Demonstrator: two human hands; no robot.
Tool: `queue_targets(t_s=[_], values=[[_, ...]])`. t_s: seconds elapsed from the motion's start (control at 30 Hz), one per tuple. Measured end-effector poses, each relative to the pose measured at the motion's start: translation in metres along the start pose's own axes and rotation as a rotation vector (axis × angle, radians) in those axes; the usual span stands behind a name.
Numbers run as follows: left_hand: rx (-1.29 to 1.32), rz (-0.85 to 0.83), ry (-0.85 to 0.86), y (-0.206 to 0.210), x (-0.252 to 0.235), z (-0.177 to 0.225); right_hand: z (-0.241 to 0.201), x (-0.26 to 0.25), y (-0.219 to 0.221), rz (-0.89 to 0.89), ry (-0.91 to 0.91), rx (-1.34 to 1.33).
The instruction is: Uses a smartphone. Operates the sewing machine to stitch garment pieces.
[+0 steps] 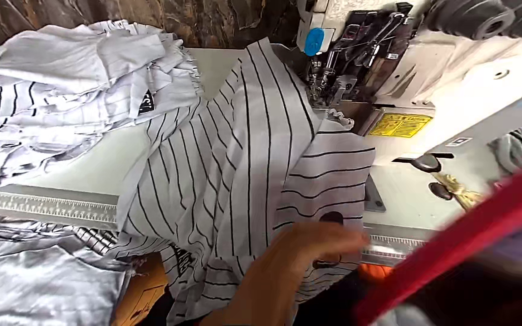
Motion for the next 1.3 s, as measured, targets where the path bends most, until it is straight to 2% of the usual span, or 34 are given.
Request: queue_targets(t_s=[0.07,0.13,0.27,0.33,0.43,0.6,0.73,1.03,1.17,1.3], values=[[-0.006,0.075,0.008,-0.005,-0.003,0.005,0.012,0.015,0.041,-0.181,0.153,-0.079],[-0.081,0.176,0.022,-0.017,-0.005,0.009,0.019,0.023,0.074,-0.335,0.225,-0.179],[-0.045,0.261,0.030,-0.050,-0.028,0.016,0.020,0.020,0.118,-0.802,0.193,-0.230],[0.011,0.261,-0.005,-0.059,-0.041,0.017,0.024,0.010,0.133,-0.876,0.253,-0.207],[0.054,0.203,-0.017,-0.072,-0.054,0.004,0.041,-0.005,0.148,-0.886,0.276,-0.234],[0.152,-0.003,-0.089,-0.086,-0.048,-0.032,0.068,-0.013,0.144,-0.818,0.139,-0.077],[0.082,-0.045,-0.050,-0.087,-0.041,-0.040,0.075,-0.011,0.140,-0.723,0.105,0.011],[0.087,-0.067,-0.059,-0.088,-0.038,-0.038,0.070,-0.007,0.132,-0.906,0.123,-0.083],[0.041,-0.087,-0.047,-0.087,-0.037,-0.037,0.072,-0.008,0.132,-0.916,0.101,-0.110],[0.036,-0.083,-0.046,-0.087,-0.037,-0.037,0.076,-0.008,0.133,-0.898,0.197,-0.214]])
Point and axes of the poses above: each hand's wrist, its own x-axis away from the middle knuckle, its own y-axis out of the palm, z = x × y, the point moved 6 cm from there along -x, towards the middle knuckle, and after that the axes turned 13 degrees about z, right-handed, at the moved point
